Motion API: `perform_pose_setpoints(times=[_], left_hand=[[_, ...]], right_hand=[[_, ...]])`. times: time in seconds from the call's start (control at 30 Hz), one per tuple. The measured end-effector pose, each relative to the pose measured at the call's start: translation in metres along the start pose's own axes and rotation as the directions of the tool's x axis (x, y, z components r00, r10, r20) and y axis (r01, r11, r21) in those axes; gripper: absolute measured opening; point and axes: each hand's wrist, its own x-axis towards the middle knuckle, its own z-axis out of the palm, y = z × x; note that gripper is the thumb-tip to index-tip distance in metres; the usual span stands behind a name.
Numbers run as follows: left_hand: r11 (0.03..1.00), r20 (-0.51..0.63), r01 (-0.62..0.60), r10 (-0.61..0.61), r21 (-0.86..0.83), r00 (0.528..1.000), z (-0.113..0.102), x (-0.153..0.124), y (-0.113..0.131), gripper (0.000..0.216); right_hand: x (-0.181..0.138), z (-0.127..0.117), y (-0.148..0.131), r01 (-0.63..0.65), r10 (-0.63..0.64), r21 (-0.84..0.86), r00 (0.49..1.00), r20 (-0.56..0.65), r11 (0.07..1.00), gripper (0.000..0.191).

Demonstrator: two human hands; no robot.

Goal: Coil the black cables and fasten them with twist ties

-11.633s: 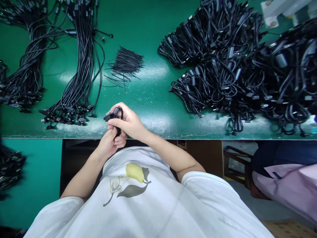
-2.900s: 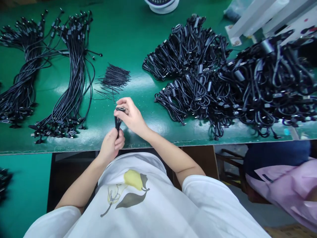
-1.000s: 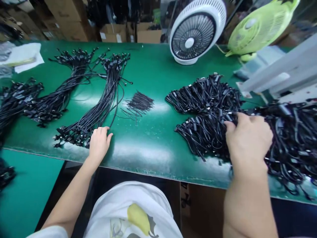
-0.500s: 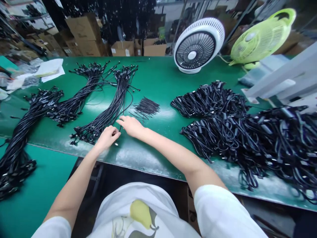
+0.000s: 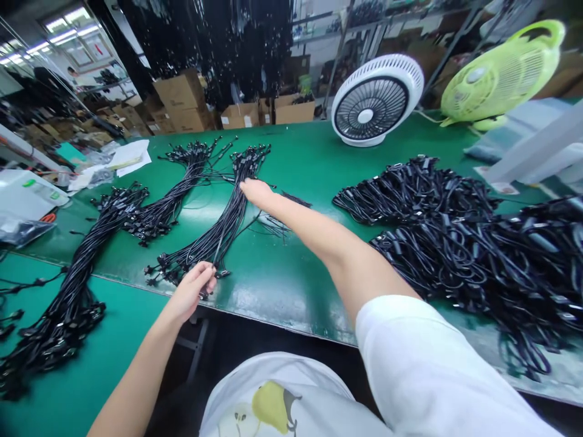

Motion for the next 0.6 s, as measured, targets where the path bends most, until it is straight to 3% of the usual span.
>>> perform_pose_setpoints(times=[0.07, 0.13, 0.23, 0.37, 0.47, 0.6], left_hand=[[0.998, 0.005, -0.055, 0.055, 0.019, 0.998, 0.004, 0.005, -0.002, 0.024], [0.992, 0.045, -0.08, 0.076, 0.096, 0.996, 0.006, 0.009, -0.001, 0.021], [0.918, 0.179, -0.135, 0.072, 0.373, 0.981, 0.007, 0.008, 0.0, 0.013], [0.689, 0.356, -0.285, 0.042, 0.666, 0.934, 0.001, -0.001, -0.002, 0.011], [0.493, 0.287, -0.296, 0.096, 0.818, 0.953, -0.004, -0.001, -0.012, 0.014], [0.246, 0.167, -0.235, 0.267, 0.94, 0.949, -0.005, 0.025, -0.028, 0.021]], right_hand=[[0.004, -0.015, 0.003, -0.003, 0.001, -0.019, 0.991, -0.134, 1.0, 0.038], [0.003, -0.025, 0.007, 0.041, -0.052, -0.078, 0.988, -0.145, 0.996, 0.04], [-0.009, -0.019, 0.008, 0.142, -0.136, -0.157, 0.989, 0.054, 0.977, 0.035], [-0.037, 0.023, -0.005, 0.228, -0.189, -0.175, 0.958, 0.215, 0.958, 0.03], [-0.041, 0.049, -0.012, 0.252, -0.204, -0.184, 0.947, 0.248, 0.95, 0.032], [-0.009, 0.053, -0.003, 0.124, -0.083, -0.237, 0.981, 0.175, 0.964, 0.042]])
